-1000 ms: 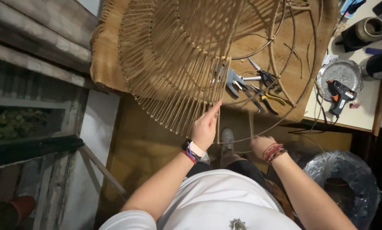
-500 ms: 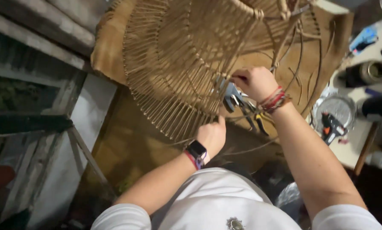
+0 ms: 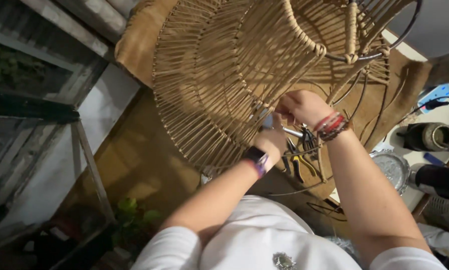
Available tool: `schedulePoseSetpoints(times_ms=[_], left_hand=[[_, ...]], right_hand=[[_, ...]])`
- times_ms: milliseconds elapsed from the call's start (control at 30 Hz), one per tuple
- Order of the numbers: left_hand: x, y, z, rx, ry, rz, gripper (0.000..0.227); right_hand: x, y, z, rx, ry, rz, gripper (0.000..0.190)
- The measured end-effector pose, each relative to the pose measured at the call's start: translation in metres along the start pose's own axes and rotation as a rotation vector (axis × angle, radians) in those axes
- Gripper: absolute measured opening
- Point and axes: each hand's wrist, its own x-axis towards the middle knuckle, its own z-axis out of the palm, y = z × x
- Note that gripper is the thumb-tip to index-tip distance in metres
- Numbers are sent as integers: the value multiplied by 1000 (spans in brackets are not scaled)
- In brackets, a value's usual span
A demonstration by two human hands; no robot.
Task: Weaving a wicker lampshade by threading and securing rattan strands onto a frame.
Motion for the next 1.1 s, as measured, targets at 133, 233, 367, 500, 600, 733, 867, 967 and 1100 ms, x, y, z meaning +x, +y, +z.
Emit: schedulePoseSetpoints(times_ms=[133, 233, 367, 500, 600, 733, 867, 967, 1100], left_hand=[[25, 24, -37, 16, 90, 12, 47], [15, 39, -62, 41, 178, 38, 22], [-24, 29, -102, 103, 328, 90, 15], [-17, 25, -258, -81, 866, 572, 14], [21, 41, -283, 66, 856, 542, 14], [51, 53, -285, 22, 446, 461, 40], [66, 44, -269, -262, 492, 516, 25], [61, 41, -277, -495, 479, 566, 24], [52, 40, -274, -511, 513, 619, 26]], right_hand=[[26, 19, 27, -254, 40, 99, 50], [30, 42, 42, -58, 367, -35, 35], [2, 17, 28, 242, 824, -263, 16], [-8, -18, -7, 270, 1062, -456, 10], [-16, -29, -16, 286, 1149, -484, 14], [-9, -23, -12, 288, 1273, -516, 12], [-27, -41, -22, 322, 1228, -555, 11], [-53, -53, -40, 350, 1014, -596, 13], [-60, -30, -47, 533, 816, -470, 38]])
